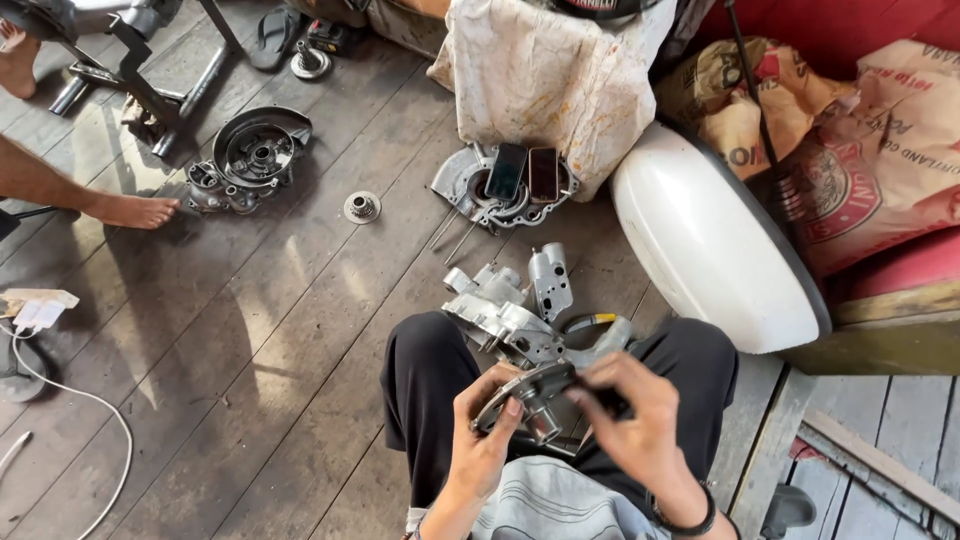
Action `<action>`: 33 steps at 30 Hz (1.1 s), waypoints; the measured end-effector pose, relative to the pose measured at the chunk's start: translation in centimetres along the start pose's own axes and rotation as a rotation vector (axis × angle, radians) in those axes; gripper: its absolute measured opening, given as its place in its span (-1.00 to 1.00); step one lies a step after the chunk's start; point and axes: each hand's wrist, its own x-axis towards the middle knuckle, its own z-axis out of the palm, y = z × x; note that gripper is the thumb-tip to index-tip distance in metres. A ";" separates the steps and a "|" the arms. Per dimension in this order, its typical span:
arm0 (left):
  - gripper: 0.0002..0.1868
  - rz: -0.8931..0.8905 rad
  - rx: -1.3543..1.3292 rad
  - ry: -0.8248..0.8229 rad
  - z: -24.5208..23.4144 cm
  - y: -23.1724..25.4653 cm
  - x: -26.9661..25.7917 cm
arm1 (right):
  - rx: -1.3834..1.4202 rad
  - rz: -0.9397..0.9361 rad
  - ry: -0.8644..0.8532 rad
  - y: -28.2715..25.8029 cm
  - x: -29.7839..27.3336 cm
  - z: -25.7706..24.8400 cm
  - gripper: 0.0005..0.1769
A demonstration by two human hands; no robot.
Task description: The person sits on the floor and uses a wire brush to clean a circular metal engine component, scrubbing the holes and surfaces. They rotate the part to access different areas and continue scrubbing until the end of the clip.
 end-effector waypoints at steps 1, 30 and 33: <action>-0.70 -0.008 0.004 0.001 -0.1 -0.3 -0.2 | 0.003 0.008 0.001 0.4 -0.1 0.1 -0.80; -0.31 -0.090 0.029 -0.015 -2.0 0.1 0.2 | 0.075 -0.002 0.142 1.5 -1.8 2.7 -0.78; -0.29 -0.100 0.025 0.001 -2.8 0.0 0.0 | 0.082 -0.016 0.012 0.9 -2.0 3.1 -0.75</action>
